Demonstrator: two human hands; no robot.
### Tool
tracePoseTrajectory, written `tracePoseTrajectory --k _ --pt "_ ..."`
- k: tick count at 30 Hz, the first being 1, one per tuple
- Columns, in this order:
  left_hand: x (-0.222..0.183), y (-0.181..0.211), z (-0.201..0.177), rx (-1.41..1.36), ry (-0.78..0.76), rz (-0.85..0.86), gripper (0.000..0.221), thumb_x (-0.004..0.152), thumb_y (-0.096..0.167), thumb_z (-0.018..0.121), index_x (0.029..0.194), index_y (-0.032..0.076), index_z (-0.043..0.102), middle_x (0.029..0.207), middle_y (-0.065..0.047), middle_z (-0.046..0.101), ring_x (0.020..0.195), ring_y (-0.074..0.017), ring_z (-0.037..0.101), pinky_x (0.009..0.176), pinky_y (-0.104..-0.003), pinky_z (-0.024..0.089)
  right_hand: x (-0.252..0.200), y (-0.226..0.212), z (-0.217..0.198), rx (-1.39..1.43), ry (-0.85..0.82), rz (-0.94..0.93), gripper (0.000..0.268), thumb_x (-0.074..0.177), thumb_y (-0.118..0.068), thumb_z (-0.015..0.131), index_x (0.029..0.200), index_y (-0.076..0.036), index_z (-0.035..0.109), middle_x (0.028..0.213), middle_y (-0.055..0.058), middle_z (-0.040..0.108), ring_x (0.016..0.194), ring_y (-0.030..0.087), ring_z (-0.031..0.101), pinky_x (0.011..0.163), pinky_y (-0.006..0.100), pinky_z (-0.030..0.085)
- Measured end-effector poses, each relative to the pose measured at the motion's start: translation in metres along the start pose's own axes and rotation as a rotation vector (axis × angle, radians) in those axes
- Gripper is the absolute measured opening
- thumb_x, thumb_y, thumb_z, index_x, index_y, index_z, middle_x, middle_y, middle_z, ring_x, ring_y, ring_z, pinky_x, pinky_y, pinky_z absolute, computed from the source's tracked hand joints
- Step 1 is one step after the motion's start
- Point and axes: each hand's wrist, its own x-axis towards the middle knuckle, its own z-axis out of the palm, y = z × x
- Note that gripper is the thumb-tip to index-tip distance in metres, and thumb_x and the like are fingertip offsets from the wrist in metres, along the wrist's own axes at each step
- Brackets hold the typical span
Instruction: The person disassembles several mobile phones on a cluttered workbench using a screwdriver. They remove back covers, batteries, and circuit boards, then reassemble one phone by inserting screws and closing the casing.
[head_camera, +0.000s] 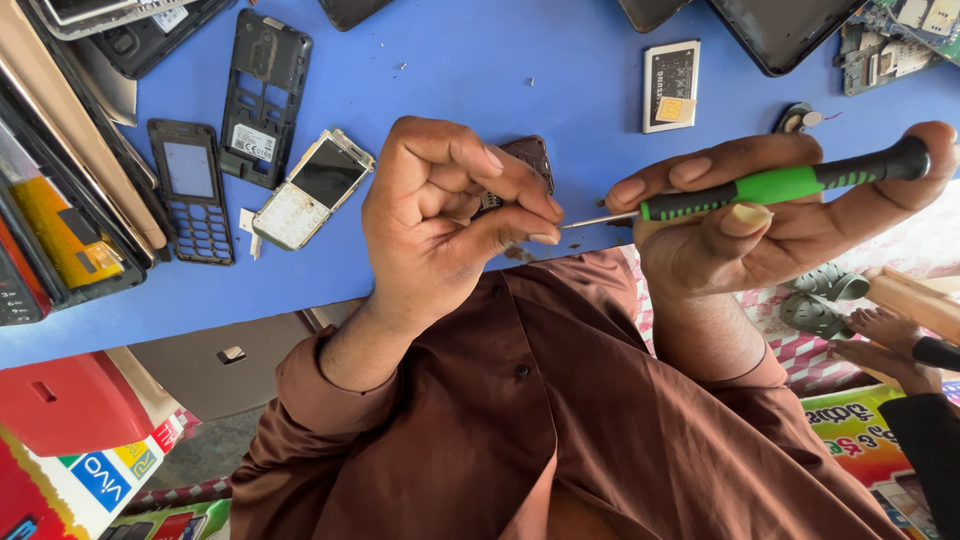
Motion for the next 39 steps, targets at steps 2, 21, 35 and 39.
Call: tracePoseTrajectory --k 2,21,35,39 --pt "0.000 -0.001 0.001 -0.013 0.002 -0.010 0.043 0.104 -0.016 0.070 0.123 0.005 0.039 0.102 -0.020 0.068 0.094 -0.0218 0.076 0.084 -0.031 0.068 0.000 -0.001 0.000 -0.011 -0.007 0.014 0.075 0.109 -0.018 0.056 0.156 -0.012 -0.002 0.093 0.021 0.061 0.050 0.031 0.069 0.051 0.044 0.063" --pt "0.000 -0.008 0.005 -0.051 0.053 0.047 0.040 0.102 -0.015 0.069 0.121 0.004 0.039 0.102 -0.022 0.067 0.095 -0.0241 0.075 0.083 -0.034 0.065 0.013 -0.001 -0.005 -0.170 -0.174 -0.181 0.070 0.109 -0.013 0.056 0.149 -0.025 0.000 0.086 0.021 0.066 0.054 0.032 0.074 0.058 0.047 0.067" --pt "0.007 -0.001 0.009 0.171 0.061 0.114 0.042 0.104 -0.020 0.069 0.123 0.005 0.041 0.103 -0.017 0.068 0.098 -0.0195 0.075 0.091 -0.030 0.066 0.019 -0.002 -0.008 -0.463 -0.299 -0.335 0.049 0.110 -0.016 0.054 0.141 0.004 0.021 0.092 0.019 0.067 0.069 0.033 0.077 0.060 0.038 0.065" --pt "0.012 0.003 0.009 0.266 0.019 0.096 0.044 0.102 -0.012 0.078 0.124 0.005 0.044 0.108 -0.013 0.069 0.103 -0.0159 0.073 0.093 -0.027 0.062 0.033 -0.012 -0.001 -0.404 -0.338 -0.281 0.024 0.110 -0.014 0.056 0.117 0.008 0.051 0.096 0.021 0.062 0.071 0.030 0.074 0.058 0.034 0.065"
